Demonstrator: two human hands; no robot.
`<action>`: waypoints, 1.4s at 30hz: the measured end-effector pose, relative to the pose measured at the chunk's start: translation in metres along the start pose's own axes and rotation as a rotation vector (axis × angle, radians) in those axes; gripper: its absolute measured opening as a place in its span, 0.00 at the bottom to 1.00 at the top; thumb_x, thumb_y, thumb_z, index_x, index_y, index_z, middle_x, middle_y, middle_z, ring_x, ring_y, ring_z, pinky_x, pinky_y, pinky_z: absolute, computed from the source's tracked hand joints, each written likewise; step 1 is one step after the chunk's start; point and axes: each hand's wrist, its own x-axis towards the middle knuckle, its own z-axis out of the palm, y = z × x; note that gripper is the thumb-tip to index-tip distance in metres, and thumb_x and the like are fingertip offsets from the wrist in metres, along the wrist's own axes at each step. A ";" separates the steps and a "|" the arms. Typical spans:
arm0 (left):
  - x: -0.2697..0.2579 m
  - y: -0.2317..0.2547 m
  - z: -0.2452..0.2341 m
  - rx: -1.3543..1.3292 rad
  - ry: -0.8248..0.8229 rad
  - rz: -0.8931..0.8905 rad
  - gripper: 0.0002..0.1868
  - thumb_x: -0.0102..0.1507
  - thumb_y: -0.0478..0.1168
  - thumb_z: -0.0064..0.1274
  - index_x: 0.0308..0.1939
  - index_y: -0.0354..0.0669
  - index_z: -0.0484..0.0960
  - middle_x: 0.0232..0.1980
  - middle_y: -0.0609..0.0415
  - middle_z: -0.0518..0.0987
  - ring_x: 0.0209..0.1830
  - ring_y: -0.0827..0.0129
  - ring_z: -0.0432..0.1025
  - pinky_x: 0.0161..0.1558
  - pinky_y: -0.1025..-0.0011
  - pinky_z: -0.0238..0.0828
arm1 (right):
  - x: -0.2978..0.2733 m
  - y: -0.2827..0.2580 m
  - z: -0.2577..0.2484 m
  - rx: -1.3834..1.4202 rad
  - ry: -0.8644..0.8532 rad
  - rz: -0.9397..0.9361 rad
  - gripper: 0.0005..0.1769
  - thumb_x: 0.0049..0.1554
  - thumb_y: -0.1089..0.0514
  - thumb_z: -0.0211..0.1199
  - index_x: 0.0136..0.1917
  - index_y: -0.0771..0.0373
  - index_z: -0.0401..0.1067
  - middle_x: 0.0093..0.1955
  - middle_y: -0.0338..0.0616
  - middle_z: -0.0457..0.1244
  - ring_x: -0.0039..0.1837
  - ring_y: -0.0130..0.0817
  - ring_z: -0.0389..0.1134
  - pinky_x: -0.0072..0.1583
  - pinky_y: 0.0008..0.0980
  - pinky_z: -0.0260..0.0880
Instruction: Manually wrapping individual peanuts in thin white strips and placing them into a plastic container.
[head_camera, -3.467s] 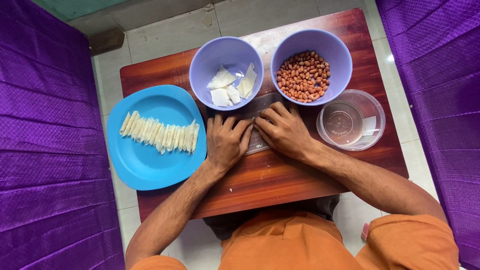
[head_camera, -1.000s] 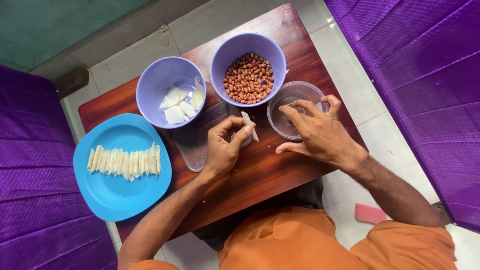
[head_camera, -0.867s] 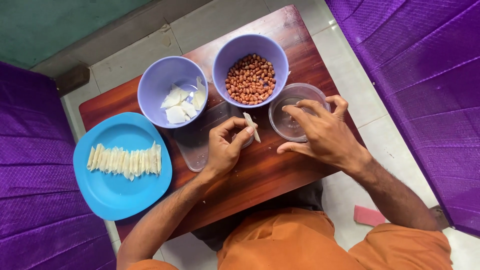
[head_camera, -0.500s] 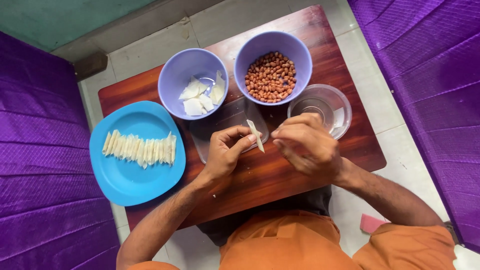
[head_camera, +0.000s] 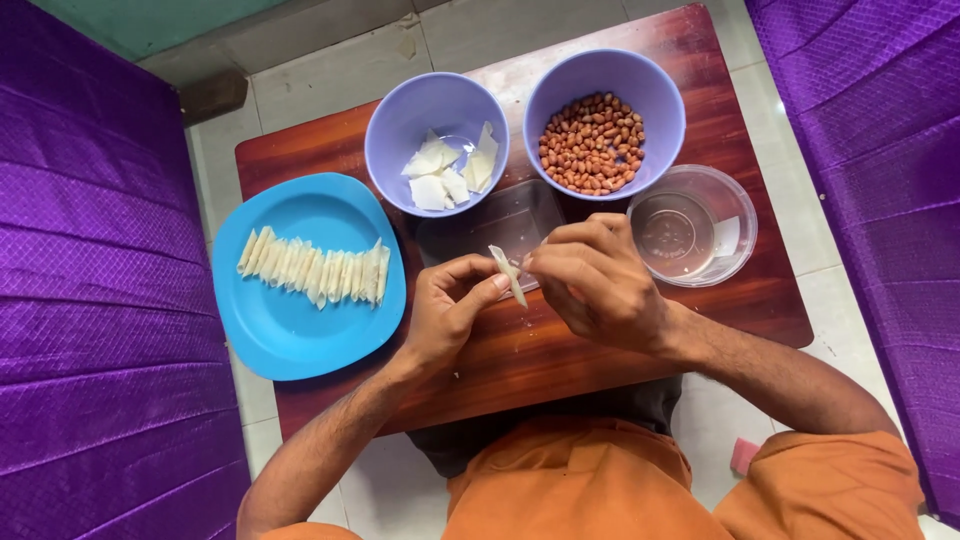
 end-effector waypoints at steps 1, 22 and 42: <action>0.000 0.000 -0.002 -0.001 0.003 0.004 0.07 0.64 0.37 0.61 0.38 0.35 0.88 0.30 0.55 0.80 0.35 0.80 0.70 0.40 0.77 0.73 | -0.001 0.000 0.002 0.001 -0.002 -0.004 0.08 0.56 0.73 0.66 0.47 0.64 0.78 0.43 0.44 0.71 0.46 0.43 0.72 0.53 0.41 0.65; 0.017 -0.057 -0.037 -0.078 0.074 0.121 0.11 0.65 0.41 0.60 0.33 0.38 0.80 0.31 0.50 0.79 0.30 0.76 0.70 0.33 0.77 0.68 | -0.020 0.020 0.042 0.394 -0.134 0.518 0.07 0.57 0.68 0.66 0.51 0.63 0.78 0.42 0.43 0.70 0.41 0.36 0.72 0.45 0.32 0.72; 0.010 -0.044 -0.033 -0.107 0.119 0.088 0.08 0.66 0.36 0.59 0.39 0.32 0.86 0.42 0.43 0.84 0.42 0.72 0.75 0.47 0.71 0.74 | -0.023 0.023 0.046 0.489 -0.183 0.649 0.08 0.63 0.60 0.63 0.53 0.63 0.79 0.42 0.46 0.71 0.41 0.35 0.70 0.46 0.36 0.72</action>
